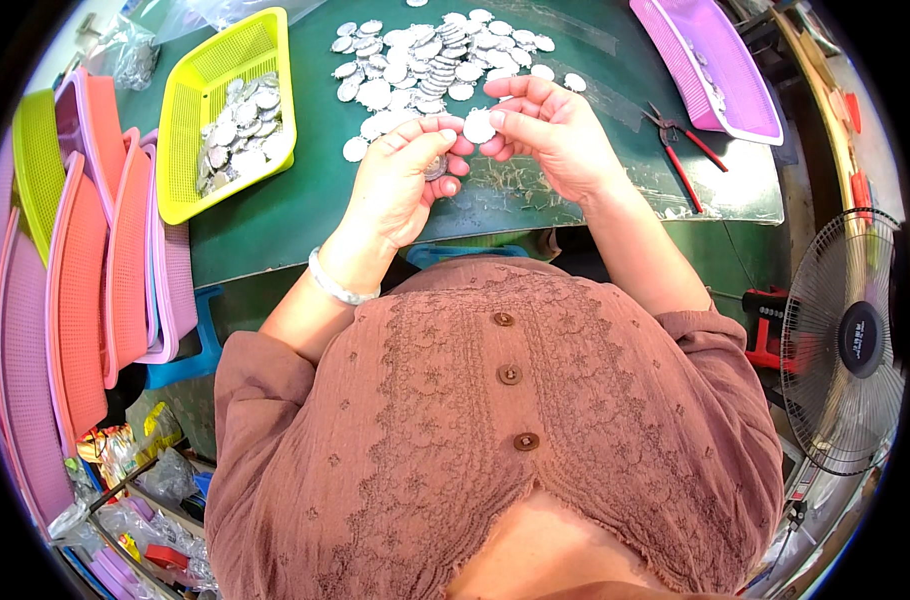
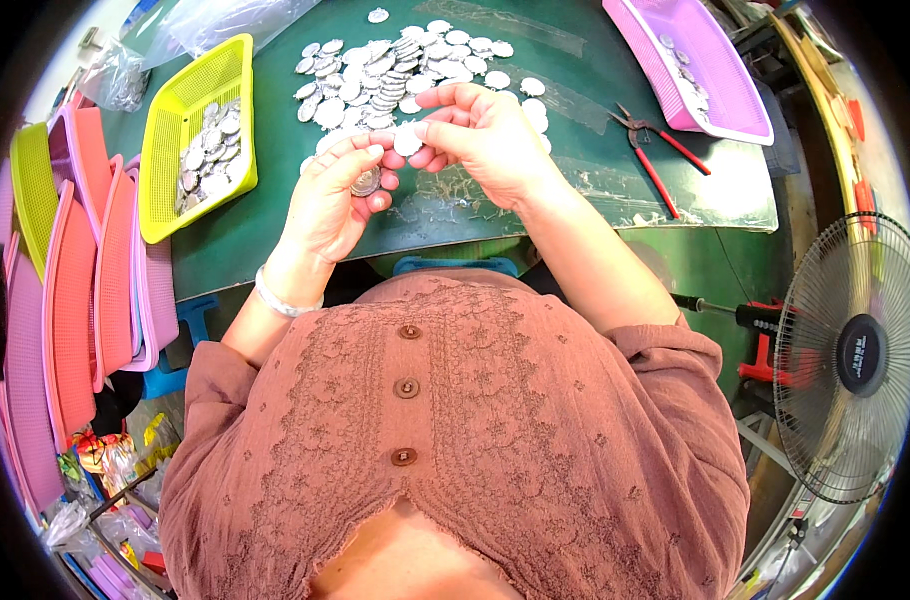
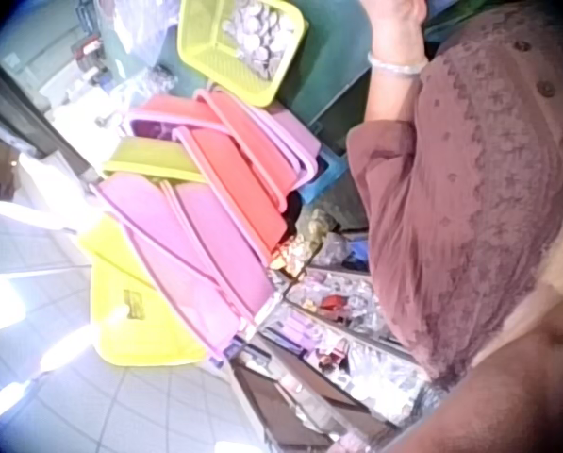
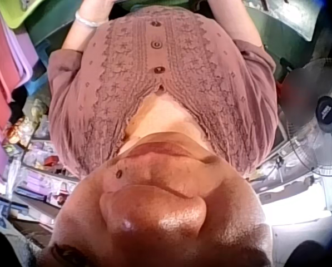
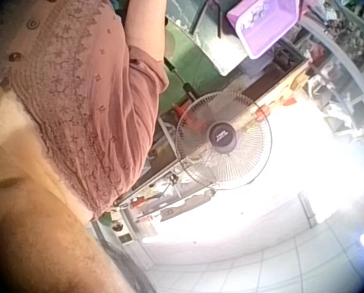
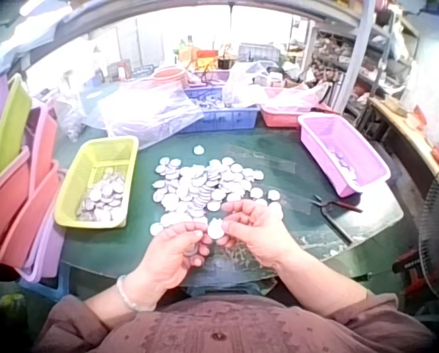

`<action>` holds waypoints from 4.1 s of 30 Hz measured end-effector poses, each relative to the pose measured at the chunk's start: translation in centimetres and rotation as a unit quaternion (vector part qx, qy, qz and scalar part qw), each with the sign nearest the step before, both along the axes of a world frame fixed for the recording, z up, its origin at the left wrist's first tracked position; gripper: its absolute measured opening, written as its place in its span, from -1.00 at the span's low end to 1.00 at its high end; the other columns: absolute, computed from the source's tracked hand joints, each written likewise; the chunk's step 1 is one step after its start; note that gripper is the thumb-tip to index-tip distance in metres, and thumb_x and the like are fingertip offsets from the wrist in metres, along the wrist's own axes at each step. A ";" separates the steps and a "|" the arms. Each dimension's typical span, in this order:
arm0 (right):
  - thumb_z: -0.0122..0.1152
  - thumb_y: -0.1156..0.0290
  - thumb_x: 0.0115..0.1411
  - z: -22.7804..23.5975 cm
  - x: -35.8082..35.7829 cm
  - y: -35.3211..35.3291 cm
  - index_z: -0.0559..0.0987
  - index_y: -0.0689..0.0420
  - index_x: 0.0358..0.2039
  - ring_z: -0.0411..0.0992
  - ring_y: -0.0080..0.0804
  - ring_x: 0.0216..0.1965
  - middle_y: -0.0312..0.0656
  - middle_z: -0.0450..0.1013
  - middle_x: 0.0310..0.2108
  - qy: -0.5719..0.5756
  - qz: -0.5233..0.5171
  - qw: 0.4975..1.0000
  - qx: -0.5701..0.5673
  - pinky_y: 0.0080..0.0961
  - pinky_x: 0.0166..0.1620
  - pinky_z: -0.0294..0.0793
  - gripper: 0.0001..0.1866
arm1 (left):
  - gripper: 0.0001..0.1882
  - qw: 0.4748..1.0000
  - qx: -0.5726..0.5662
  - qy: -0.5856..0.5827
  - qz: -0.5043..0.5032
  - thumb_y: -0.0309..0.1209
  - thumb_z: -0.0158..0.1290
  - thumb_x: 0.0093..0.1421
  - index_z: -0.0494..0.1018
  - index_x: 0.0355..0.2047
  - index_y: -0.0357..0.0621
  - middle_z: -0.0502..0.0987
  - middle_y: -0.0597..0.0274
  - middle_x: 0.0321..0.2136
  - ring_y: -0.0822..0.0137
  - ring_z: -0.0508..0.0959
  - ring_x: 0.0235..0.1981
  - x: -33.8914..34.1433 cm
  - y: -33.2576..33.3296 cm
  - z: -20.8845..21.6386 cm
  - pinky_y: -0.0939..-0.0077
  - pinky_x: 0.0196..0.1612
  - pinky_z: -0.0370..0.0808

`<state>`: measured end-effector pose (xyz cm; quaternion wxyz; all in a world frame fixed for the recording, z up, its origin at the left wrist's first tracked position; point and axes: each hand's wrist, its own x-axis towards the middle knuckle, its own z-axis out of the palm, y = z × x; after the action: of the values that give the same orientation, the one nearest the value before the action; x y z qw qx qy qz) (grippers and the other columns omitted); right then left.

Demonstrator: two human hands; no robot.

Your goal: The person sits at a green workbench and repeatedly picks up small silver metal discs from a pile. They hold each disc between their fingers, turn it over, and place it into a yellow basket. The process continues with the person handling the discs one by one throughout the clip.

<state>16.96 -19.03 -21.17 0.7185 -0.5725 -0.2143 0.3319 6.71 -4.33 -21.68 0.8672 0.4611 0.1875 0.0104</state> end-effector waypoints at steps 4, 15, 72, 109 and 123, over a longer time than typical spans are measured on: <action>0.13 0.49 0.07 0.1 0.0 0.0 0.36 0.30 -0.12 0.45 -0.52 -0.45 -0.24 0.42 -0.44 0.000 0.003 1.000 0.002 -0.66 -0.39 0.42 -0.65 | -0.80 1.000 -0.015 -0.001 -0.006 -0.44 -0.05 0.13 0.39 -0.26 -0.29 0.47 0.20 -0.46 0.47 0.42 -0.52 -0.1 0.0 -0.3 0.70 -0.57 0.34; -0.01 0.58 0.11 -0.4 -1.2 0.6 0.35 0.29 -0.09 0.45 -0.49 -0.35 -0.15 0.41 -0.32 -0.111 0.002 0.994 0.004 -0.66 -0.25 0.42 -0.68 | -0.82 0.998 -0.066 -0.004 -0.003 -0.41 -0.08 0.16 0.35 -0.30 -0.28 0.48 0.11 -0.44 0.46 0.42 -0.56 0.1 0.1 -1.0 0.69 -0.60 0.35; 0.12 0.61 -0.08 -2.0 -1.1 -0.3 0.15 0.11 0.10 0.34 -0.58 -0.37 -0.24 0.36 -0.33 -0.241 -0.031 0.970 0.032 -0.62 -0.30 0.38 -0.32 | -0.80 0.994 0.089 -0.039 -0.055 -0.47 -0.11 0.17 0.38 -0.23 -0.29 0.51 0.20 -0.43 0.48 0.49 -0.50 -0.1 0.0 -0.3 0.69 -0.44 0.43; 0.14 0.64 -0.04 -2.3 -2.4 2.4 0.30 0.25 -0.06 0.34 -0.66 -0.43 -0.30 0.36 -0.46 -0.107 -0.026 0.994 0.004 -0.74 -0.31 0.37 -0.54 | -0.75 0.980 0.191 -0.044 0.029 -0.49 -0.04 0.14 0.37 -0.19 -0.38 0.49 0.11 -0.37 0.41 0.51 -0.39 -2.0 0.7 -2.2 0.60 -0.30 0.49; 0.08 0.55 0.00 -2.5 1.0 0.9 0.35 0.16 -0.07 0.37 -0.43 -0.27 -0.17 0.42 -0.29 -0.396 -0.112 0.898 -0.157 -0.51 -0.17 0.35 -0.59 | -0.74 0.996 -0.074 -0.038 0.026 -0.53 -0.14 0.17 0.31 -0.15 -0.44 0.45 -0.11 -0.25 0.13 0.51 -0.23 -1.7 1.4 -1.9 0.44 -0.15 0.49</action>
<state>17.95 -18.16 -23.64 0.5080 -0.7819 -0.3606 0.0247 5.03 -2.96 -23.55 0.9048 0.3899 0.1672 0.0367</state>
